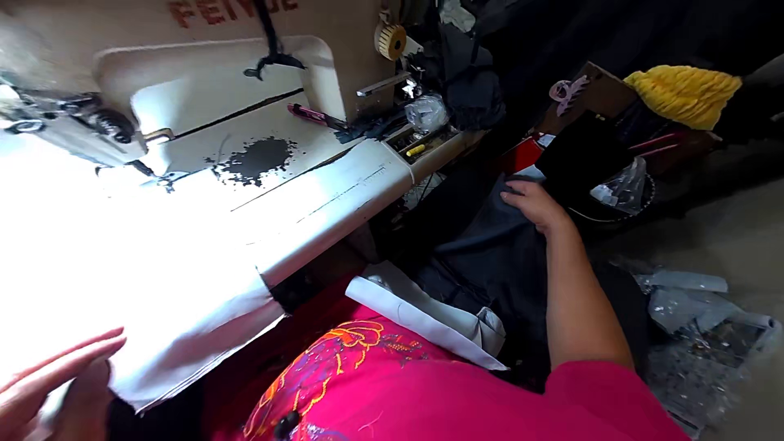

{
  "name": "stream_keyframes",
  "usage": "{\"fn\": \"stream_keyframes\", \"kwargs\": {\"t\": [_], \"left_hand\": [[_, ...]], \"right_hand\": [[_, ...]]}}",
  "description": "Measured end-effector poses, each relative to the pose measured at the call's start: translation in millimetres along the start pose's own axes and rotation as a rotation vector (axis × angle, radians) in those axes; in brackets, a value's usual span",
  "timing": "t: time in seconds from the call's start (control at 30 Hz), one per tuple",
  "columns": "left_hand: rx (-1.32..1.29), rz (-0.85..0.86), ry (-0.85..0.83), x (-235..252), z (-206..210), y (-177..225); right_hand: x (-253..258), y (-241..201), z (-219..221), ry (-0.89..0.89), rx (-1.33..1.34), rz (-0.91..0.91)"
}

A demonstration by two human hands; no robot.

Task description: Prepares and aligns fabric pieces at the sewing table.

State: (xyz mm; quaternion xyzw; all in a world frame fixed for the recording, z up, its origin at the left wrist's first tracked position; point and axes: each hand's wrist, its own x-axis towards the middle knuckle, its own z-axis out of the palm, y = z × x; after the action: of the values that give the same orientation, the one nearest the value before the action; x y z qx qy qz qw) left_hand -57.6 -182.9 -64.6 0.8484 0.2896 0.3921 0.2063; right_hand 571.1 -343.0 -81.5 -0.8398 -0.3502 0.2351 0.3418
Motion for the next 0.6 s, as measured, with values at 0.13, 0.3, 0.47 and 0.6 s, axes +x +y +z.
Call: {"fn": "stream_keyframes", "kwargs": {"t": [0.13,0.3,0.47,0.6], "left_hand": [[-0.119,0.127,-0.007,41.0,45.4,58.7],[-0.018,0.322,-0.289,81.6,71.9,125.5],[-0.093,0.264,-0.127,43.8,-3.5,121.3],[-0.067,-0.011,0.188,-37.7,-116.6,88.9]], "right_hand": [[-75.5,-123.6,26.1,-0.325,-0.181,-0.529],[-158.2,-210.9,87.6,-0.843,-0.032,-1.138],[-148.4,-267.2,94.6,-1.057,0.068,-1.291],[-133.3,-297.5,128.2,-1.370,-0.039,-1.266]]}}
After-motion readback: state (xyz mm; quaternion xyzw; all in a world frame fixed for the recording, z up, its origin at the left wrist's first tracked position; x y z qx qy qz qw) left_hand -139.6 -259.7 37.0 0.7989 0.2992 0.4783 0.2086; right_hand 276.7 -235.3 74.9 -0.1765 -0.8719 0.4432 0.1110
